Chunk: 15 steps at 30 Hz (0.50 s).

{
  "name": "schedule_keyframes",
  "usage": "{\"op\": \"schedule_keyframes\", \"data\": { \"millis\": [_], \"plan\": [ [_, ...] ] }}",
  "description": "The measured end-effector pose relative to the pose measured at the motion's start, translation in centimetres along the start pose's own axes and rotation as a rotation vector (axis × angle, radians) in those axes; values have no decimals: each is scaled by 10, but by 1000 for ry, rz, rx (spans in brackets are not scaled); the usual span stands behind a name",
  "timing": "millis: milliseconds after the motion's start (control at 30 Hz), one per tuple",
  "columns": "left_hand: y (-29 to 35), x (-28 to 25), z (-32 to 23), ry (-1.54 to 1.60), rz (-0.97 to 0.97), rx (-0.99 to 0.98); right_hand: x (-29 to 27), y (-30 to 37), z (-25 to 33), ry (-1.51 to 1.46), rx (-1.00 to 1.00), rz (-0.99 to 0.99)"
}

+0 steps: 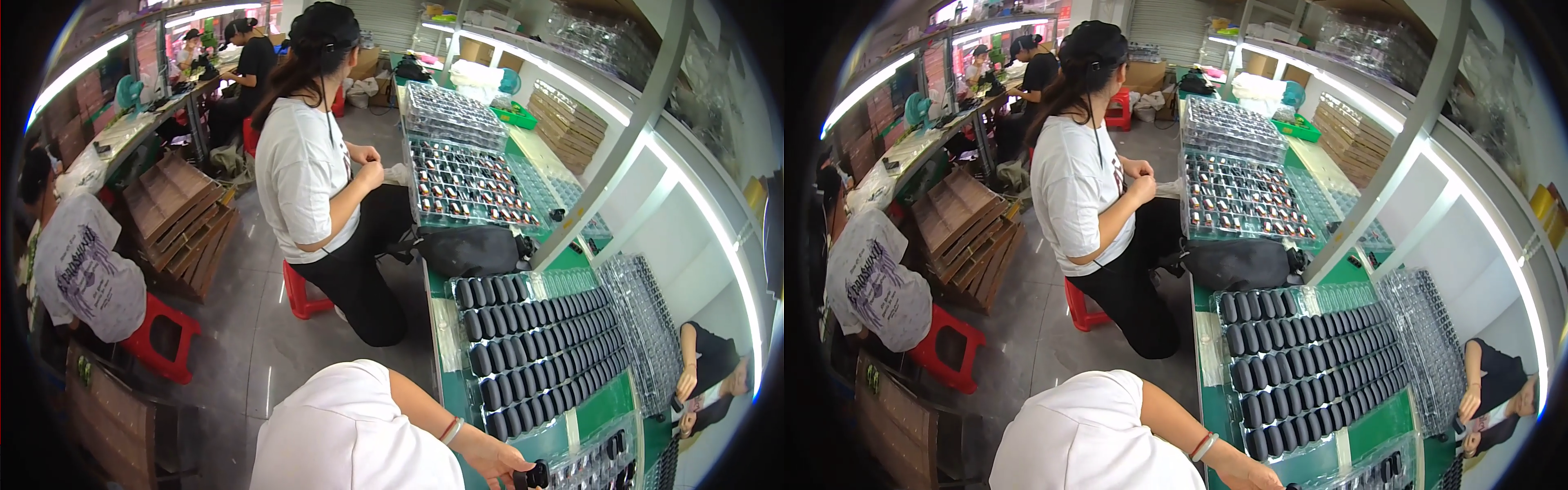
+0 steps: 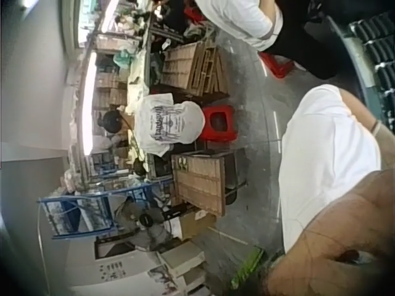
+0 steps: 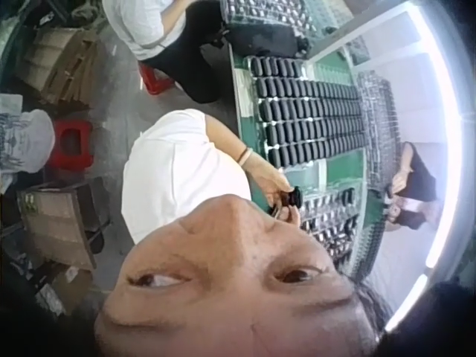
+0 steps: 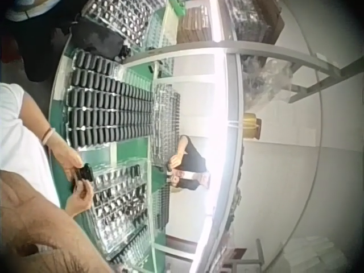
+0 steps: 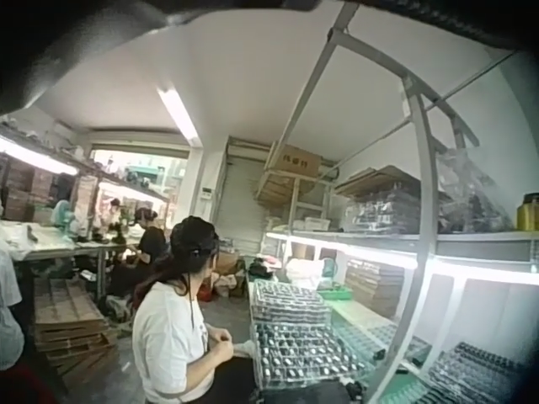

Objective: The person assembles earbud components by hand, placing circuit boards and earbuds into earbud cases on a production line.

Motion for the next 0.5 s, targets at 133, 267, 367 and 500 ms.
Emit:
{"op": "schedule_keyframes", "data": {
  "millis": [133, 267, 367, 500],
  "plan": [
    [-20, -4, 21, 128, 249, -64, -11, 10, 2, -64, 69, 78],
    [-13, 0, 8, -90, 160, -23, -3, 5, 21, 155, 84, -146],
    [-14, 16, -31, -986, -108, -309, 0, -14, 30, 24, 98, -169],
    [-27, 6, -23, -1, -133, -241, -10, -24, 15, -88, 116, -176]
  ]
}}
Point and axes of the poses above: each hand's wrist, its own y-axis away from the middle knuckle, its own x-axis out of the palm, z = x × y, the point moved 3 cm from there along -y, towards the middle knuckle, and after that the axes turned 4 degrees about -x, right-handed, at the moved point
